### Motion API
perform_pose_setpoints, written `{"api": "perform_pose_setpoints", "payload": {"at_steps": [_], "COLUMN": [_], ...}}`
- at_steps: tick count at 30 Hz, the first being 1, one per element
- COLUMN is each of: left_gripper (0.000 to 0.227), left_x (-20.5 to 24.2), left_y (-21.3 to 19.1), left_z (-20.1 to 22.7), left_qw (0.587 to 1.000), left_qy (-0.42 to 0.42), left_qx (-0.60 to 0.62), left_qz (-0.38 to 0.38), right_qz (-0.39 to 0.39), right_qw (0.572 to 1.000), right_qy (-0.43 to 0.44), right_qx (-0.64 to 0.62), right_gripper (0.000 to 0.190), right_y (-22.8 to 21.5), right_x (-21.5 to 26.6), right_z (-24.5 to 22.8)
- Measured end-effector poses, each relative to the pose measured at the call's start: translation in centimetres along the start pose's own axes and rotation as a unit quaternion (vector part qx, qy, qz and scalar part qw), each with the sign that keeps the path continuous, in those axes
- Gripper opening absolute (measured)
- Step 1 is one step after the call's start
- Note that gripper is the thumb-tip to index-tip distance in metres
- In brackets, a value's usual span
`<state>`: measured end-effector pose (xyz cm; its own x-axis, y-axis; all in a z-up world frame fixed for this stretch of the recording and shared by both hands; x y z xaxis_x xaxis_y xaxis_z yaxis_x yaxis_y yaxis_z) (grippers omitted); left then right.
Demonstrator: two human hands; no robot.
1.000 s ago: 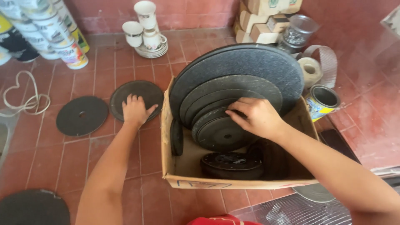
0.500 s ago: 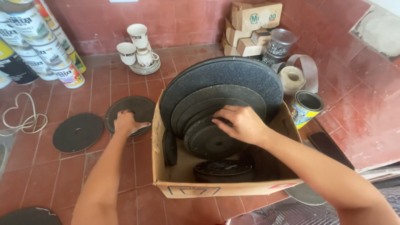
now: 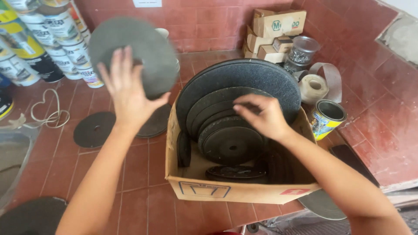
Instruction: Organizing and stacking various sizes of grinding discs into a cardboard box and on the floor.
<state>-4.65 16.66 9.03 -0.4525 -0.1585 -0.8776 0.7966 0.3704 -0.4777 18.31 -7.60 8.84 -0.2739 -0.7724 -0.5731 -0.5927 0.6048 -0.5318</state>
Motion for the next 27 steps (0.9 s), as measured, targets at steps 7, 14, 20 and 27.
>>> {"api": "perform_pose_setpoints", "payload": {"at_steps": [7,14,20,27], "left_gripper": [0.089,0.045,0.067,0.048], "left_x": [-1.5,0.7,0.6,0.3], "left_y": [-4.0,-2.0,-3.1,-5.3], "left_z": [12.9,18.8,16.4,6.5], "left_qw": [0.986,0.948,0.960,0.987], "left_qy": [0.157,0.270,0.272,0.118], "left_qx": [-0.057,-0.139,0.010,0.043], "left_qz": [-0.020,0.092,0.065,0.103], "right_qz": [-0.043,0.124,0.123,-0.043], "right_qw": [0.947,0.972,0.989,0.997], "right_qy": [0.133,0.001,0.000,-0.032], "right_qx": [-0.291,-0.200,-0.081,0.062], "right_gripper": [0.035,0.026,0.020,0.017], "right_y": [-1.8,-5.7,-5.6,-1.9], "right_x": [0.2,0.7,0.8,0.7], "right_z": [0.4,-0.1,1.2,-0.7]}}
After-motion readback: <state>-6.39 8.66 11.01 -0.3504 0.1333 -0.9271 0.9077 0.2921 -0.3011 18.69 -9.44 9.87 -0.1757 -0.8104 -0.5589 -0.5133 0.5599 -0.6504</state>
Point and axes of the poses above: each hand's wrist, its own x-axis away from the middle knuckle, its own y-axis out of the palm, z = x × y, the point moved 5 cm from there along -x, towards the middle knuckle, and after that the axes turned 2 degrees about y, right-handed, at the moved point
